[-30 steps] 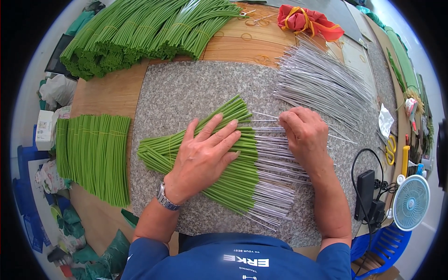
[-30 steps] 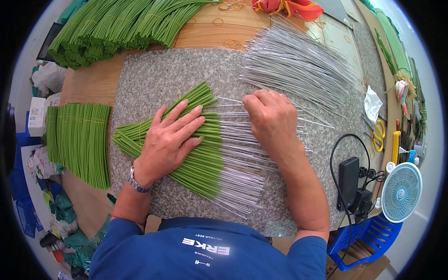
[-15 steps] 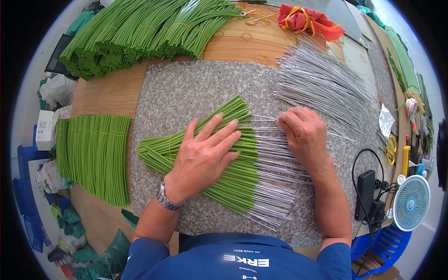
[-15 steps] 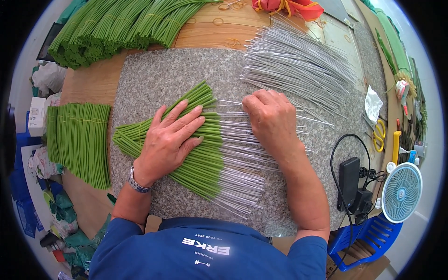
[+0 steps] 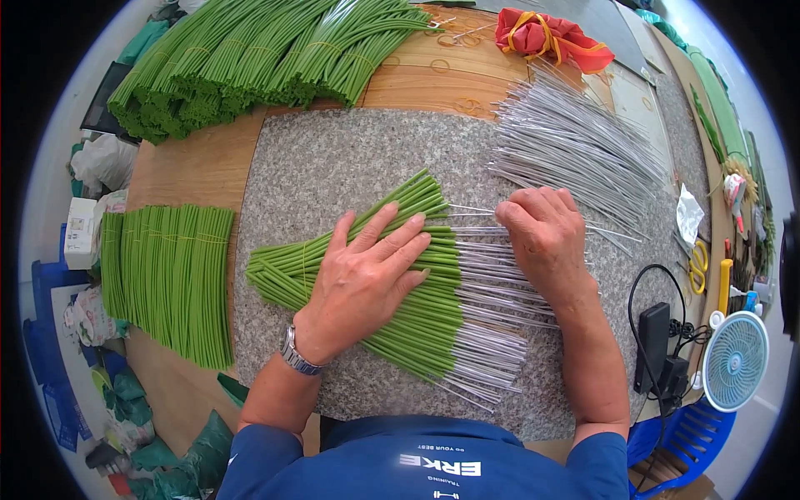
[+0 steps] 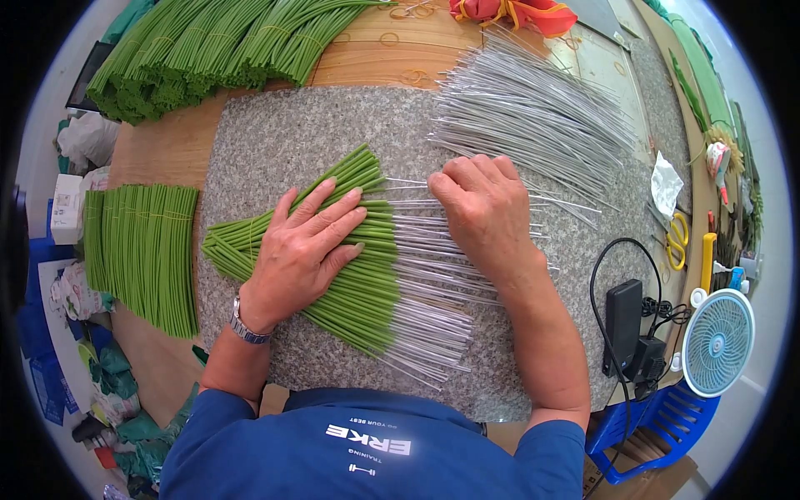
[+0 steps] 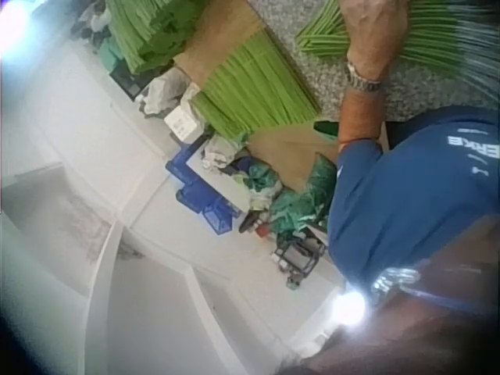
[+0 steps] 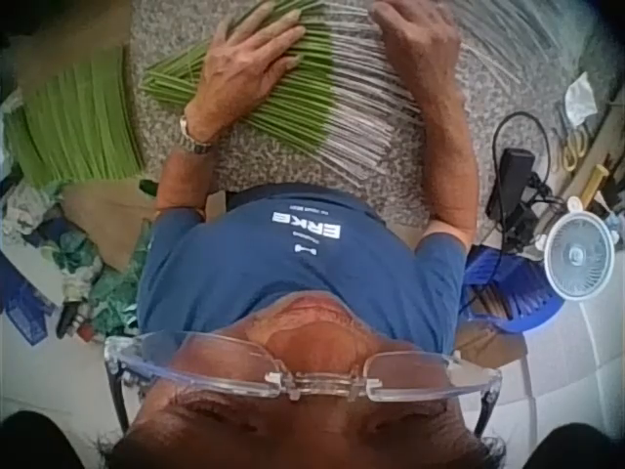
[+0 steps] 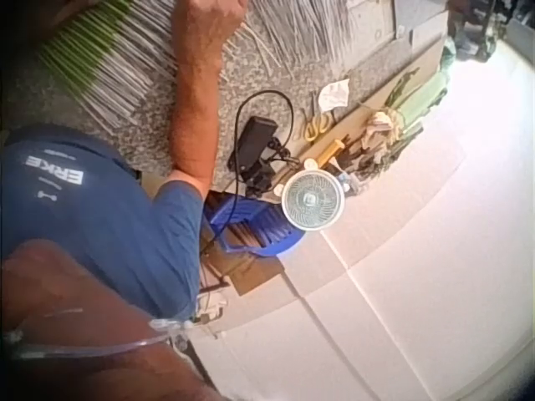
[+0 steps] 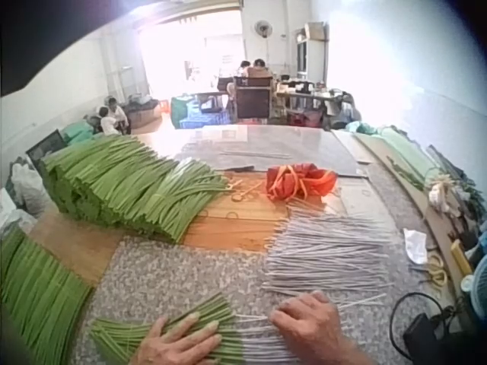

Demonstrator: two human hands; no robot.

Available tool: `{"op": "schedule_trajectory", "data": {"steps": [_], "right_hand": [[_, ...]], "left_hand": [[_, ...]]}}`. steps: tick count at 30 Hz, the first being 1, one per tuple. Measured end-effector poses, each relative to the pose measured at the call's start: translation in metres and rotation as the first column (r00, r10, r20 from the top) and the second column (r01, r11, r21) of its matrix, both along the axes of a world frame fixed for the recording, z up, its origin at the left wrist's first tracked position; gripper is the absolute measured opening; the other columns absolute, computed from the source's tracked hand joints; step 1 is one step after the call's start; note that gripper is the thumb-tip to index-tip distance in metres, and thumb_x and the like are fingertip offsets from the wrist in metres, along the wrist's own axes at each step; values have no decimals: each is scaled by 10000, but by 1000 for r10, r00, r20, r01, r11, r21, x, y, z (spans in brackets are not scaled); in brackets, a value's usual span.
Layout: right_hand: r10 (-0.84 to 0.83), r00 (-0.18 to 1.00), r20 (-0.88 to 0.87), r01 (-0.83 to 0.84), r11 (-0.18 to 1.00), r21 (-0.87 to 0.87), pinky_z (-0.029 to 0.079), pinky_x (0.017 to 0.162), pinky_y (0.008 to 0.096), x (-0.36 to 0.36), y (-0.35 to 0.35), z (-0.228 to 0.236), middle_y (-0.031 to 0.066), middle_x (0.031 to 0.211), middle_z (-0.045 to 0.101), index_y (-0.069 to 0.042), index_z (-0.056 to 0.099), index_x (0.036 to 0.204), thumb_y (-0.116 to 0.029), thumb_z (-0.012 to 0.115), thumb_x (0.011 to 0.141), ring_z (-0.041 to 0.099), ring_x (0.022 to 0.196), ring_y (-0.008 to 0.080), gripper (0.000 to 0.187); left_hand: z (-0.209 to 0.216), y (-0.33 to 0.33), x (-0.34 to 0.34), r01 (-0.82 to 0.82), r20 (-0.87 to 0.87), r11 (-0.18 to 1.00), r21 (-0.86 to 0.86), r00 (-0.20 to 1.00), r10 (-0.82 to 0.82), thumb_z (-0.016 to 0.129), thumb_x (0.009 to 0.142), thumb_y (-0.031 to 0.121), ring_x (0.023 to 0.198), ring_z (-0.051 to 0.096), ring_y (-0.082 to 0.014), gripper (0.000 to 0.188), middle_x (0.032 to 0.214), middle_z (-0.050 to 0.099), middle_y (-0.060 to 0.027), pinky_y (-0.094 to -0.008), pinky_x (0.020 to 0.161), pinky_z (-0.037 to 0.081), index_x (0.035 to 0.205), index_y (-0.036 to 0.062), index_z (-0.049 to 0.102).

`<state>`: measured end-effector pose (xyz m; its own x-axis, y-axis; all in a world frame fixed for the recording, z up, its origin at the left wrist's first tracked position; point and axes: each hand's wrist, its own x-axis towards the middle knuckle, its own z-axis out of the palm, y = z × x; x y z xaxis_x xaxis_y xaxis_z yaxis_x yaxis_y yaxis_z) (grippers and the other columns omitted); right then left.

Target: The person inserts metal rods into green tubes by hand, aligns the ends, and gathers them into a bundle. They then secure the bundle with a rubber band and tap the ends against the table.

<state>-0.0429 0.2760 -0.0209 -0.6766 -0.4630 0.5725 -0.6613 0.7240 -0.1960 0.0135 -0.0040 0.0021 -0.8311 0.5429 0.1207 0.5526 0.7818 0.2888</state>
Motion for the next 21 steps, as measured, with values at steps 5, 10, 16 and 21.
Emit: {"op": "schedule_trajectory", "data": {"steps": [5, 10, 16, 21], "right_hand": [[28, 1000, -9, -28, 1000, 3, 479, 785, 364, -1, -2, 2, -8, 886, 677, -117, 721, 916, -42, 706, 815, 659, 854, 195, 127], [112, 991, 73, -108, 992, -61, 505, 816, 381, -4, -3, -5, 9, 893, 683, -111, 720, 919, -38, 697, 825, 672, 874, 213, 122], [216, 959, 183, -201, 975, -97, 540, 889, 417, -2, -12, -13, 59, 998, 709, -86, 733, 985, -38, 721, 847, 696, 968, 268, 146], [126, 983, 130, -121, 992, -46, 508, 907, 406, 3, -17, -15, 35, 1006, 679, -116, 716, 950, -110, 675, 896, 672, 990, 232, 67]], "left_hand": [[0, -1, 0, 1, 0, 1000, 3, 1000, -1, 746, 1002, 305, 1505, 526, -356, 459, 1578, 635, -42, -627, 1220, 355, 1426, 133, 701], [1, 0, 1, 1, -3, 1000, 1, 1000, -1, 748, 1000, 294, 1509, 524, -349, 451, 1583, 629, -44, -620, 1223, 352, 1419, 132, 706], [5, 3, 1, -21, 22, 999, 44, 1000, 20, 762, 974, 210, 1503, 530, -339, 432, 1586, 617, -83, -599, 1239, 341, 1393, 113, 725], [2, 1, 0, -17, 7, 1000, 15, 1000, 17, 746, 989, 231, 1496, 534, -340, 424, 1547, 652, -76, -599, 1250, 331, 1393, 103, 726]]}}
